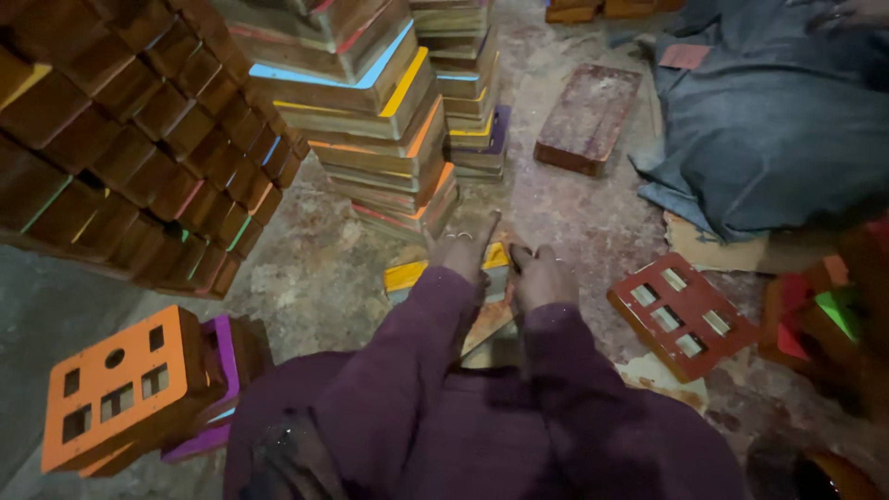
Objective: The person sits on the floor and repeatedly applies a dark liquid finish to small rectangular wooden blocks using a brush. They dip the brush into a container and coat the blocks, then place them into stacks of similar finished pieces.
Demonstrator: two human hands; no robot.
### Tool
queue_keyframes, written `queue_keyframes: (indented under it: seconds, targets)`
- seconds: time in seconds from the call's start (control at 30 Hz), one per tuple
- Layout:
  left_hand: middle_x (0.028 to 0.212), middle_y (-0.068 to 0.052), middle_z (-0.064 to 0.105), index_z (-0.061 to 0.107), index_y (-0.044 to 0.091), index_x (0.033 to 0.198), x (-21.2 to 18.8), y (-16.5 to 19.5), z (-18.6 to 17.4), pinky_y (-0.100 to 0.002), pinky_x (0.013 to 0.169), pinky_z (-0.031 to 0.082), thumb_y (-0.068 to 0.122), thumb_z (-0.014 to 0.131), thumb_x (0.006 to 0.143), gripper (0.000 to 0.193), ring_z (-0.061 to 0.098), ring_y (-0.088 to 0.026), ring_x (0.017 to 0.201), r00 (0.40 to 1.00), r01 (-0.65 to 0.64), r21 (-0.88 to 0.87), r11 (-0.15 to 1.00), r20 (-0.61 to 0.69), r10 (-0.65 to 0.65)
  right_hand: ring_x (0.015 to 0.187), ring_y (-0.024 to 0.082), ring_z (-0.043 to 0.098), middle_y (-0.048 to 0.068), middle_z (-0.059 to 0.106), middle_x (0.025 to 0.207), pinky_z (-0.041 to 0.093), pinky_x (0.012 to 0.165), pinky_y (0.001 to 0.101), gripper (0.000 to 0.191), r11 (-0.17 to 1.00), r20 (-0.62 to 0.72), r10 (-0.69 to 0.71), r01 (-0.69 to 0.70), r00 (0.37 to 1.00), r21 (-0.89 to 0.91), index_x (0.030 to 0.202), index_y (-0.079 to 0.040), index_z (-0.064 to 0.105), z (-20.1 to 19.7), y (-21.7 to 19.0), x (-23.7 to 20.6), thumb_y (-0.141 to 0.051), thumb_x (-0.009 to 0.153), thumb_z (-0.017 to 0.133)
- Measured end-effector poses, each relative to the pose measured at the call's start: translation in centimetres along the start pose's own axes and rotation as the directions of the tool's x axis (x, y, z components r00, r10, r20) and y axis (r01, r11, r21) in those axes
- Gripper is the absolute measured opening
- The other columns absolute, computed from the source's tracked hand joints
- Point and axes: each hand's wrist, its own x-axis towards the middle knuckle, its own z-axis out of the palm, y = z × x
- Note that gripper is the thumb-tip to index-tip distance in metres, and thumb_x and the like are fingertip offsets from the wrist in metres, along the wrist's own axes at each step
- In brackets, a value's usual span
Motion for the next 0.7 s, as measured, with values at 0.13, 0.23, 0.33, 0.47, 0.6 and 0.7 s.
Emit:
queue_keyframes:
  seconds: [0.13,0.23,0.33,0.47,0.6,0.7]
  targets:
    - [0.120,-0.014,0.067,0.015,0.030,0.161,0.4,-1.7,-0.1,-0.076,0.114,0.020,0.029,0.086,0.077,0.110,0.061,-0.034,0.119,0.997,0.058,-0.030,0.998,0.058,-0.056,0.096,0.041,0.067,0.015,0.065,0.111,0.052,0.083,0.0523,0.036,0.987,-0.042,-0.062,0.067,0.997,0.144,0.128,-0.029,0.073,-1.4,-0.6,-1.1,-0.022,0.095,0.059]
    - [0.134,-0.021,0.063,0.032,0.021,0.149,-0.3,-4.2,0.0,-0.049,0.102,0.051,0.012,0.088,0.060,0.106,0.060,-0.040,0.122,0.842,-0.236,-0.349,0.907,-0.539,0.012,0.094,0.041,0.066,0.016,0.062,0.114,0.052,0.081,0.0509,0.037,0.982,0.076,-0.161,0.153,0.984,0.109,0.121,-0.029,0.073,-4.4,-0.9,-2.3,-0.034,0.084,0.070]
    - [0.114,-0.012,0.067,0.031,0.022,0.160,-2.1,-6.1,1.3,-0.046,0.089,0.052,0.020,0.092,0.073,0.107,0.065,-0.034,0.105,0.901,0.023,-0.531,0.847,-0.356,-0.248,0.089,0.041,0.066,0.016,0.062,0.106,0.052,0.078,0.0518,0.046,0.997,-0.025,0.027,-0.025,0.999,0.078,0.135,-0.029,0.066,-6.6,-1.5,-3.4,-0.033,0.089,0.067]
    - [0.110,-0.013,0.063,0.037,0.014,0.160,-4.9,-6.6,4.3,-0.040,0.088,0.057,0.007,0.086,0.073,0.100,0.064,-0.029,0.102,0.745,-0.311,-0.615,0.725,-0.631,-0.215,0.090,0.037,0.065,0.013,0.063,0.103,0.052,0.075,0.0512,0.053,0.949,-0.234,-0.316,0.306,0.919,-0.080,0.135,-0.021,0.066,-4.8,-3.9,-4.4,-0.026,0.082,0.070]
    - [0.106,-0.014,0.067,0.042,0.011,0.152,-6.6,-7.8,5.8,-0.043,0.088,0.053,0.006,0.090,0.062,0.102,0.064,-0.030,0.100,0.789,-0.191,-0.629,0.754,-0.556,-0.263,0.090,0.035,0.064,0.014,0.062,0.104,0.053,0.077,0.0499,0.051,0.946,-0.143,-0.308,0.286,0.940,-0.154,0.140,-0.023,0.065,-0.6,-3.8,-4.8,-0.015,0.090,0.064]
    - [0.108,-0.013,0.069,0.045,0.009,0.149,-6.7,-8.7,5.9,-0.042,0.093,0.054,0.006,0.088,0.065,0.094,0.067,-0.029,0.103,0.774,-0.287,-0.643,0.710,-0.592,-0.223,0.093,0.041,0.062,0.014,0.063,0.104,0.052,0.075,0.0520,0.040,0.980,-0.253,-0.111,0.065,0.961,-0.186,0.130,-0.024,0.067,-0.3,-0.4,-2.7,-0.030,0.090,0.067]
